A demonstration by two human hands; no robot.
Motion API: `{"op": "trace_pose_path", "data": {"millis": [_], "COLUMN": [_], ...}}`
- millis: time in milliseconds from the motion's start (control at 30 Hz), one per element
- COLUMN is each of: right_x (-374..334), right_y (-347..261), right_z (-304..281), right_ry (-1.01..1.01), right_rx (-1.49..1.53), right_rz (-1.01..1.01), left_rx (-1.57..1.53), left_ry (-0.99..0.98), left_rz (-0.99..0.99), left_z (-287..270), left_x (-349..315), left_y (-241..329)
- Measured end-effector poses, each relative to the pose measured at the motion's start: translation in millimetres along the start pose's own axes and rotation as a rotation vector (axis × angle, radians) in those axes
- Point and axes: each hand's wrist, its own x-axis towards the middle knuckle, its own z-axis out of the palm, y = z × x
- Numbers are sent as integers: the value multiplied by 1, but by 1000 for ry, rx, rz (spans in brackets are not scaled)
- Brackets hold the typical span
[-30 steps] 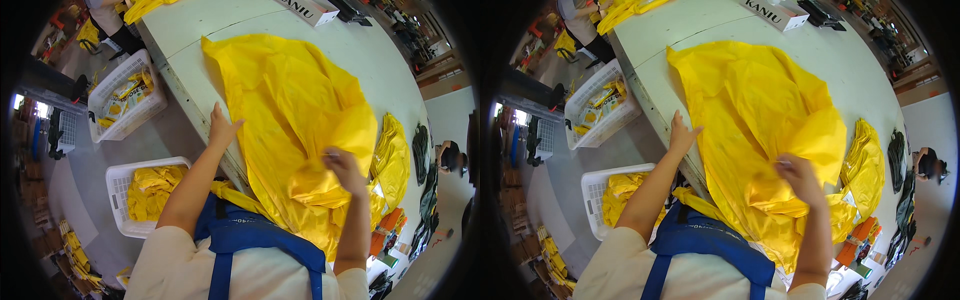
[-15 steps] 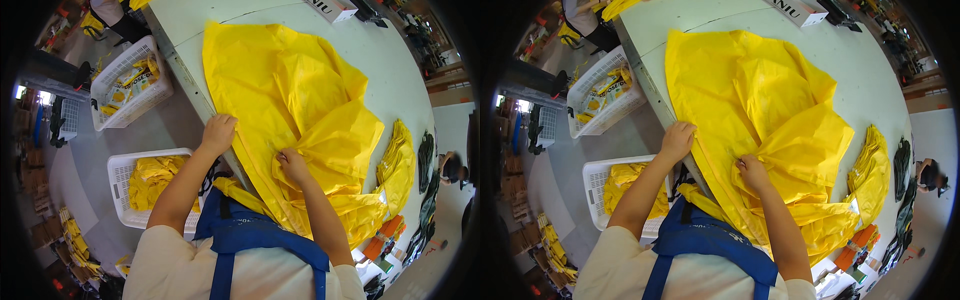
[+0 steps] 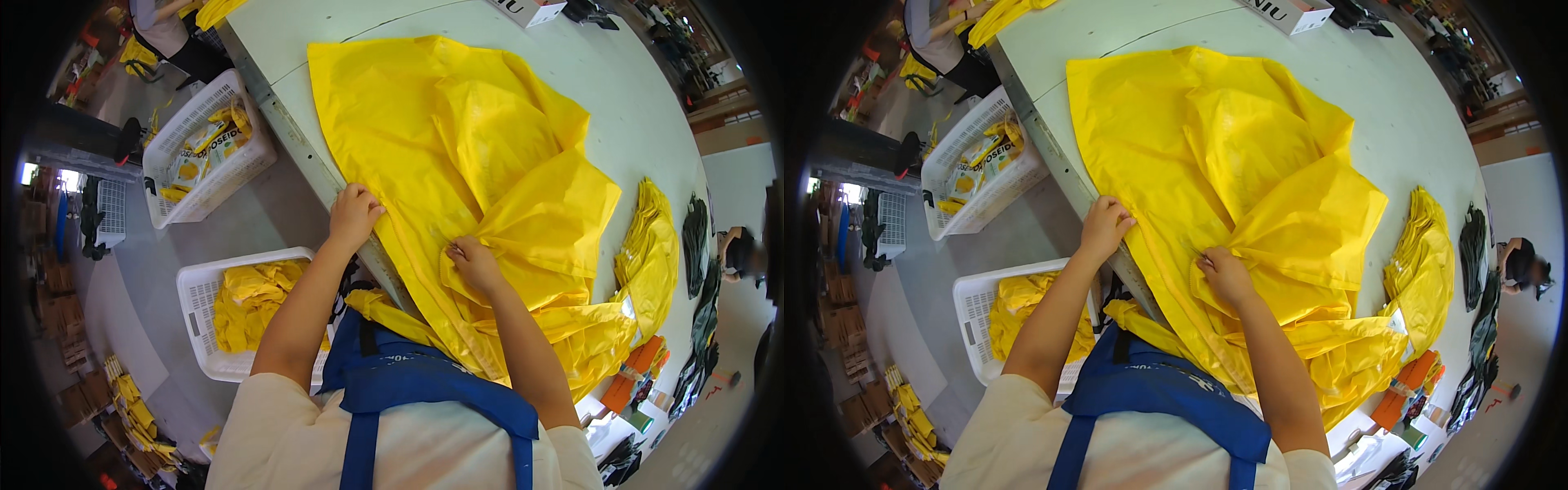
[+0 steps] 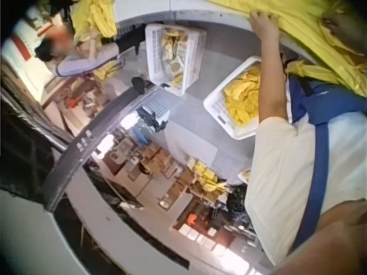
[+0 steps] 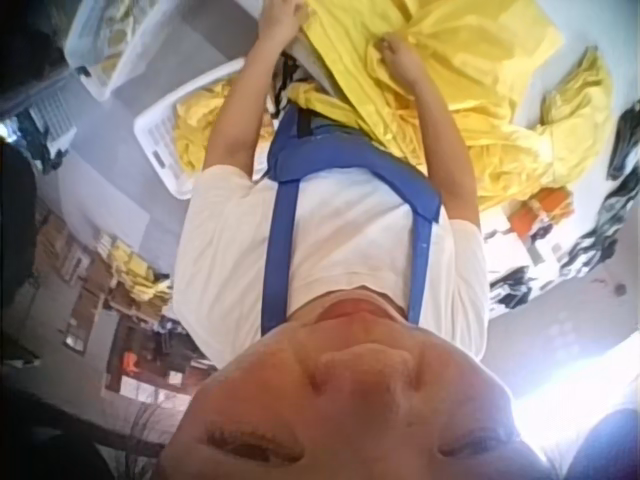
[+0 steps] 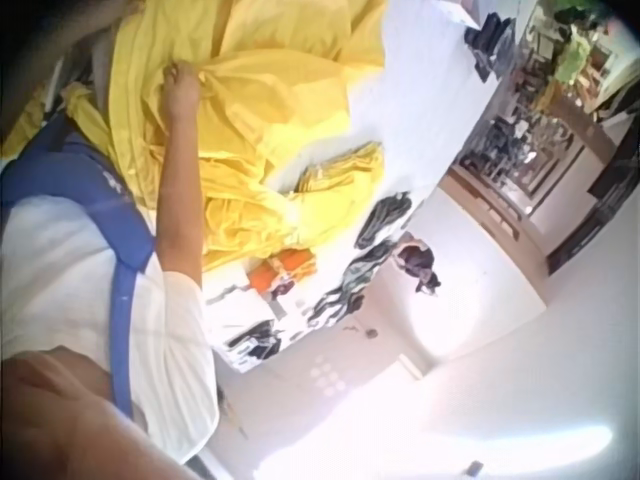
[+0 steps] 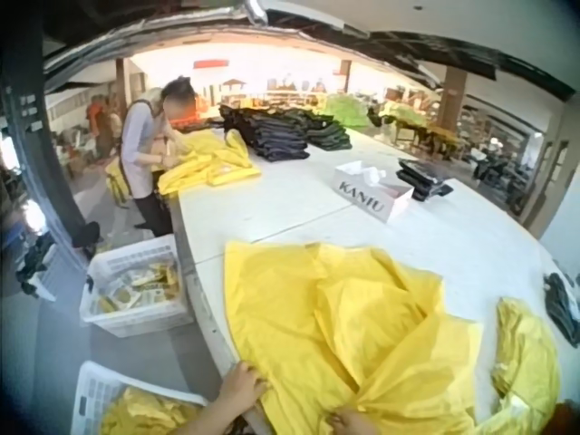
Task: The person folds a yellow raincoat on a table, trims excess material with scissors, and places the folded item into a white basket. The person repeats this process with another yellow raincoat.
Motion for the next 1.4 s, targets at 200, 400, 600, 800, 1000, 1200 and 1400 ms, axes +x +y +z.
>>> {"op": "trace_pose_path", "data": {"millis": [200,400,600,800,1000,1200,1400], "right_x": [-3,-12,-16,-36,-53,-63,-68], "right_y": [4,-25,-95,-140,-144,-150,-140], "right_z": [2,-29,-94,-130,-140,-139,-127], "right_ry": [1,-41,55,54,71,52,261], "right_rx": [79,585,579,519,393,419,374], "right_rz": [9,176,-93,-152,-195,-175,-273], "left_rx": [-42,-262,-240,-310,-271,-296,-398], "left_ry": [110,75,97,133,204,106,-125], "left_rz": [87,349,608,802,896,940,901], "left_z": [0,-40,-59,-86,-91,-95,-91], "left_x": [1,17,17,-1,-9,-13,-18], "left_y": [4,66,117,167,185,189,194]}}
